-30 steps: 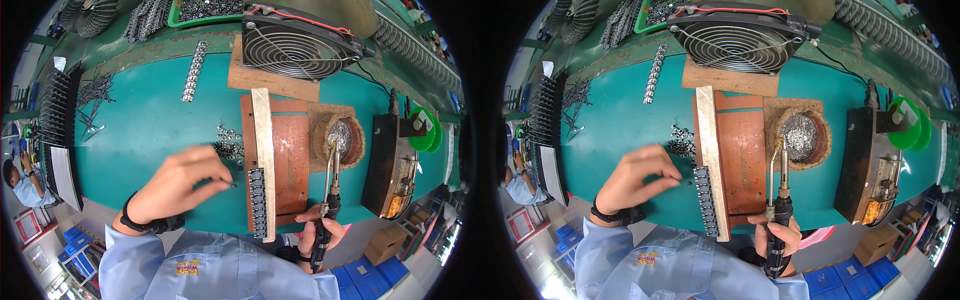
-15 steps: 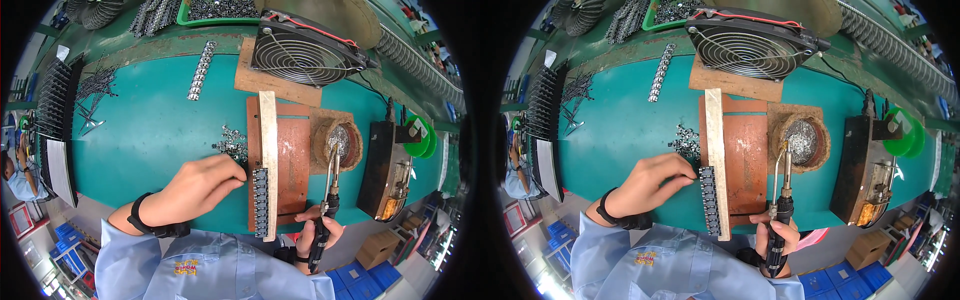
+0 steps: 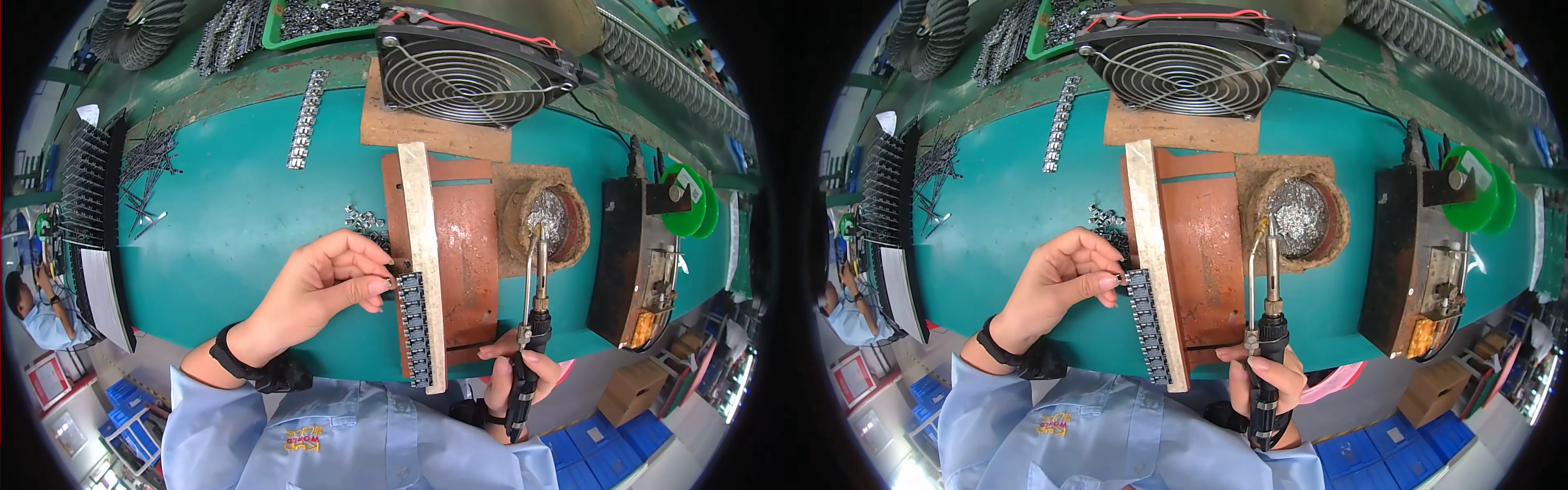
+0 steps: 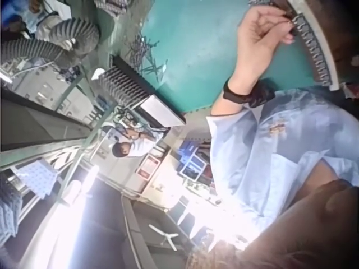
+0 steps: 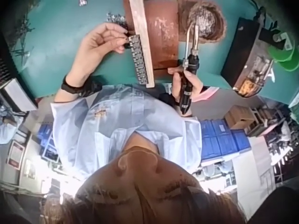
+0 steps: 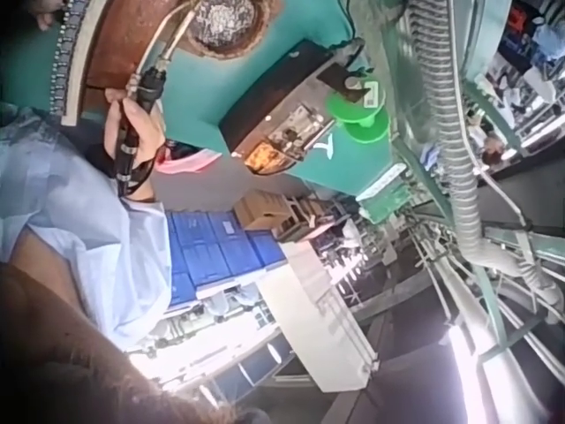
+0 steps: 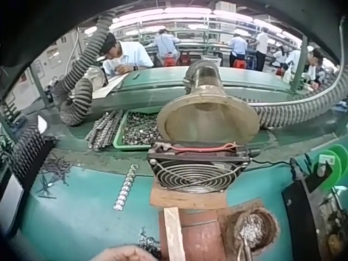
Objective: The person picks up small metal components by hand and places them onto a circuit board strip, then uses a soldering iron to melt solder onto the connection points. This process is repeated for each component on the strip before the person sets the completed board aside.
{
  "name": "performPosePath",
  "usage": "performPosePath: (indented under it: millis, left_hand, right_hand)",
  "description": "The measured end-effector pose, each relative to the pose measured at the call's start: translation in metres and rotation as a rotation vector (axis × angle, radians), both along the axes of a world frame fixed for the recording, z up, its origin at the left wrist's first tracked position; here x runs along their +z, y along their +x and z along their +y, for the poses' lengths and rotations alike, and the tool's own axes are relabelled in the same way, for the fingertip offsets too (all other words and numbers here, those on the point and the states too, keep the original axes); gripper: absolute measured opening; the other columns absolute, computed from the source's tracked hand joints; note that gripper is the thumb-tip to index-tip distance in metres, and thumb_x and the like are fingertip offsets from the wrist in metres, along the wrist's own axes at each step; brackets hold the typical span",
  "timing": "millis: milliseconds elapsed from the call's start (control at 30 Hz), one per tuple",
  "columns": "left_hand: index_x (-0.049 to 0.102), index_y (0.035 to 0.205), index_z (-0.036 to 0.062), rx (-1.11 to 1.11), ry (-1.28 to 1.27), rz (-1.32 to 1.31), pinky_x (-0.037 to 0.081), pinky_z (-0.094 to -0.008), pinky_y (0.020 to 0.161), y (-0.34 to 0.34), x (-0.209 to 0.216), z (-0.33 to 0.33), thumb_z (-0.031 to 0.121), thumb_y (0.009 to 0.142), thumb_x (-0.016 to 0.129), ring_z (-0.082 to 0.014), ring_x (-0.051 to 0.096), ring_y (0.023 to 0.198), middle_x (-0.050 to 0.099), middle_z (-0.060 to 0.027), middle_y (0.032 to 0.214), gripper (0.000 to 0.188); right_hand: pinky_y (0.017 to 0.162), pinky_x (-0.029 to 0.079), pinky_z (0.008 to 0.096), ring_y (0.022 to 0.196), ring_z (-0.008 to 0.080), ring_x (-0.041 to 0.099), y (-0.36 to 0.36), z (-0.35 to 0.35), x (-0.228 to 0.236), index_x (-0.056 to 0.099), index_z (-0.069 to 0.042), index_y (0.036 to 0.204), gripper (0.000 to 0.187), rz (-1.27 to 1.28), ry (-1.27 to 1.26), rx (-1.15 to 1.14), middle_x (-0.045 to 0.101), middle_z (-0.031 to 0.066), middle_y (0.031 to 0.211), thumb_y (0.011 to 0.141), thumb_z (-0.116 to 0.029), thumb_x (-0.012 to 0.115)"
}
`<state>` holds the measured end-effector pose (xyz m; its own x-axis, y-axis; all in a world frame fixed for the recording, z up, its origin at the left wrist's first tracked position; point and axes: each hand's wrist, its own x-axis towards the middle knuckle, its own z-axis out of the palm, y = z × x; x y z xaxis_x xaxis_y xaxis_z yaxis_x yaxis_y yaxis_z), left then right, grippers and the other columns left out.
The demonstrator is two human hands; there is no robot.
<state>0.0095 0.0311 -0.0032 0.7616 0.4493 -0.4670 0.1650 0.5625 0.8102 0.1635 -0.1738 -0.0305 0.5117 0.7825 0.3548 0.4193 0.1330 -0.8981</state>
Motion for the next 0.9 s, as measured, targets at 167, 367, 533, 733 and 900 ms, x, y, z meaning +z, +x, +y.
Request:
performPosePath:
  millis: [167,367,533,733,900]
  left_hand:
    - [0.049,0.099,0.0006,0.037,-0.001,0.017,0.048,-0.0238,0.066,0.0039,0.0023,-0.0006,-0.002,0.082,0.056,-0.0127,0.058,0.071,0.059,-0.0075,0.086,0.019]
    - [0.047,0.102,0.0013,0.064,0.023,0.027,0.048,-0.0233,0.067,0.0083,0.0026,-0.0028,-0.001,0.082,0.056,-0.0123,0.059,0.073,0.059,-0.0072,0.084,0.022]
    - [0.046,0.101,0.0014,0.035,0.087,0.013,0.048,-0.0234,0.068,0.0066,0.0023,-0.0028,-0.001,0.082,0.056,-0.0122,0.059,0.074,0.059,-0.0067,0.083,0.022]
    - [0.048,0.094,0.0011,0.019,0.082,-0.005,0.047,-0.0235,0.068,0.0068,0.002,-0.0011,-0.001,0.082,0.056,-0.0121,0.059,0.075,0.059,-0.0064,0.083,0.015]
    - [0.05,0.088,0.0008,-0.011,0.082,-0.007,0.047,-0.0239,0.069,0.0069,0.0031,-0.0004,-0.001,0.082,0.056,-0.0121,0.058,0.076,0.059,-0.0065,0.084,0.008]
  right_hand:
    - [0.06,0.042,0.0338,0.056,0.0198,0.053,0.003,0.0002,-0.0004,0.035,-0.011,0.109,0.03,-0.006,0.008,0.015,0.058,0.0143,0.065,0.083,-0.007,0.051]
    - [0.066,0.046,0.0344,0.064,0.0239,0.063,0.0052,-0.0027,-0.0003,0.043,-0.011,0.1,0.035,0.056,0.016,0.002,0.064,0.013,0.07,0.072,0.004,0.059]
    - [0.067,0.046,0.0348,0.063,0.0235,0.063,0.0049,-0.002,-0.0003,0.044,-0.011,0.099,0.035,0.065,0.011,0.006,0.064,0.0128,0.069,0.072,0.004,0.059]
    - [0.065,0.045,0.0347,0.06,0.0222,0.06,0.0045,-0.0023,-0.0015,0.041,-0.011,0.101,0.032,0.037,0.006,0.011,0.062,0.0134,0.067,0.076,-0.001,0.057]
    - [0.059,0.042,0.0341,0.054,0.0202,0.054,0.0059,0.0,-0.0013,0.034,-0.01,0.106,0.029,-0.024,0.005,0.047,0.059,0.0156,0.063,0.083,-0.008,0.052]
